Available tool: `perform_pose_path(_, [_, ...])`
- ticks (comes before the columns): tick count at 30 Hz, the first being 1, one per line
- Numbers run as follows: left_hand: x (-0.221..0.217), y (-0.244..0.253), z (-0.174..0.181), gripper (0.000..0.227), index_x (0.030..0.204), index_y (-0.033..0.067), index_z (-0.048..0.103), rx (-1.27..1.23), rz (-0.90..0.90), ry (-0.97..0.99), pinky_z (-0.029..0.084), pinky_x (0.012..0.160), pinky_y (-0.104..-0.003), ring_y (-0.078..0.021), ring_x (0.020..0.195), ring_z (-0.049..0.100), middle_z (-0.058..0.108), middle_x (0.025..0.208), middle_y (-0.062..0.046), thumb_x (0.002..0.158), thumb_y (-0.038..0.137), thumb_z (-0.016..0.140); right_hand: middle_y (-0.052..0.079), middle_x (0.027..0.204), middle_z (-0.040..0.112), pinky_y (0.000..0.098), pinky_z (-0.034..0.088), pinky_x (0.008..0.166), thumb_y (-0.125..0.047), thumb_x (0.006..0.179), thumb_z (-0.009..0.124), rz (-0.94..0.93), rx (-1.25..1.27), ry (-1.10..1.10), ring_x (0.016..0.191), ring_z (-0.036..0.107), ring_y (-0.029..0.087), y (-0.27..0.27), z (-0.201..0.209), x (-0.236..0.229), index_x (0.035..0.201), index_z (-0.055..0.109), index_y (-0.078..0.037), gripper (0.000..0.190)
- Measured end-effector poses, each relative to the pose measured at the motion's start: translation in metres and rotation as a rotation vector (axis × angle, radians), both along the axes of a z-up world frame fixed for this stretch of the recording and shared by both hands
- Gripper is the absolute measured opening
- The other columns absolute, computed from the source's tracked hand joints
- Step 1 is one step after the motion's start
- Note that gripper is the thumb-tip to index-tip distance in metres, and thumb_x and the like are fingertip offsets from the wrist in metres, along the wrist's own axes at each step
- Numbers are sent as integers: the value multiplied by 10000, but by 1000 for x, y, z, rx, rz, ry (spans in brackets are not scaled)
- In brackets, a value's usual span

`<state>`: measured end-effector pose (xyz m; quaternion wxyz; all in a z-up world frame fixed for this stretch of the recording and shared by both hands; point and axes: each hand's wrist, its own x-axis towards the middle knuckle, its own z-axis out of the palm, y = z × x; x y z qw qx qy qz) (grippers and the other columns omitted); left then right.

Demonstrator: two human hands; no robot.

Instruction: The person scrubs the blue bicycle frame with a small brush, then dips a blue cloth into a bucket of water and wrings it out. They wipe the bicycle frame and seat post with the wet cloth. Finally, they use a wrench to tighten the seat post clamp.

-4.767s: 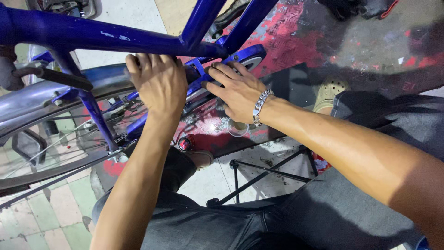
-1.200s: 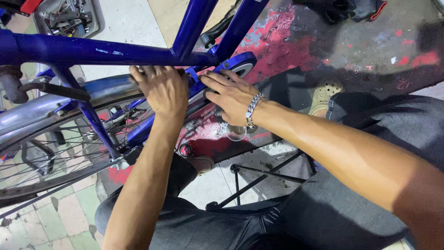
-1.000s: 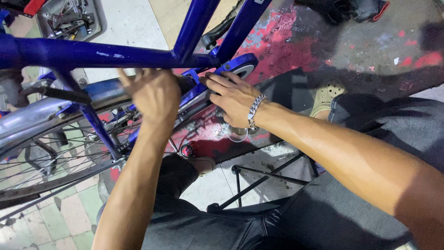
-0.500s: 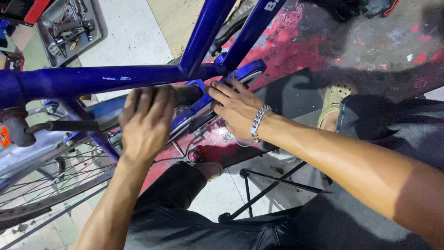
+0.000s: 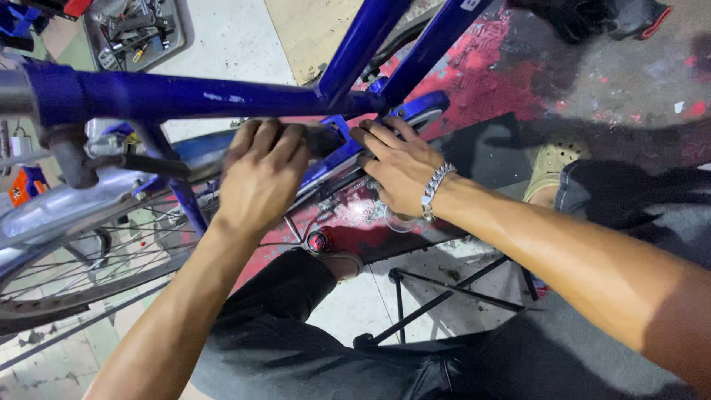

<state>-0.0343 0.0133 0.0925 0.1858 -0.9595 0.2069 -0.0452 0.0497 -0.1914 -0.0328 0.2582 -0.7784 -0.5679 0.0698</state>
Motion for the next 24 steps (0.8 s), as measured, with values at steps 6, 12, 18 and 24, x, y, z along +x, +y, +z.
perform_pose_path(6, [-7,15,8,261,1075,44,750,41,-130,-50,482,1081,-436,-278,1179,627,676,1224,-72,871,180,660,223,1485,485,526,264,1178,-201,643,728,20,56,-30,1417,394,347,-5,-4,5,1069,725,28,484])
perform_pose_path(12, [3,7,-23,260,1010,40,755,103,-158,-26,499,1058,-428,-278,1164,640,684,1192,-89,820,196,670,245,1462,498,535,258,1183,-203,668,728,-16,37,-41,1425,383,361,1,-4,-1,1059,730,14,447])
perform_pose_path(18, [-5,14,-18,260,1049,49,759,89,-182,-81,478,1095,-456,-278,1205,627,676,1223,-89,849,185,664,240,1465,498,530,254,1181,-217,651,731,-1,32,-36,1430,379,358,-4,-6,2,962,746,23,393])
perform_pose_path(24, [3,3,-48,237,1003,75,754,103,-123,-48,460,1091,-496,-289,1197,631,677,1199,-80,847,221,650,267,1432,511,551,258,1163,-218,645,739,-54,60,-41,1397,390,382,4,-6,-4,969,750,21,402])
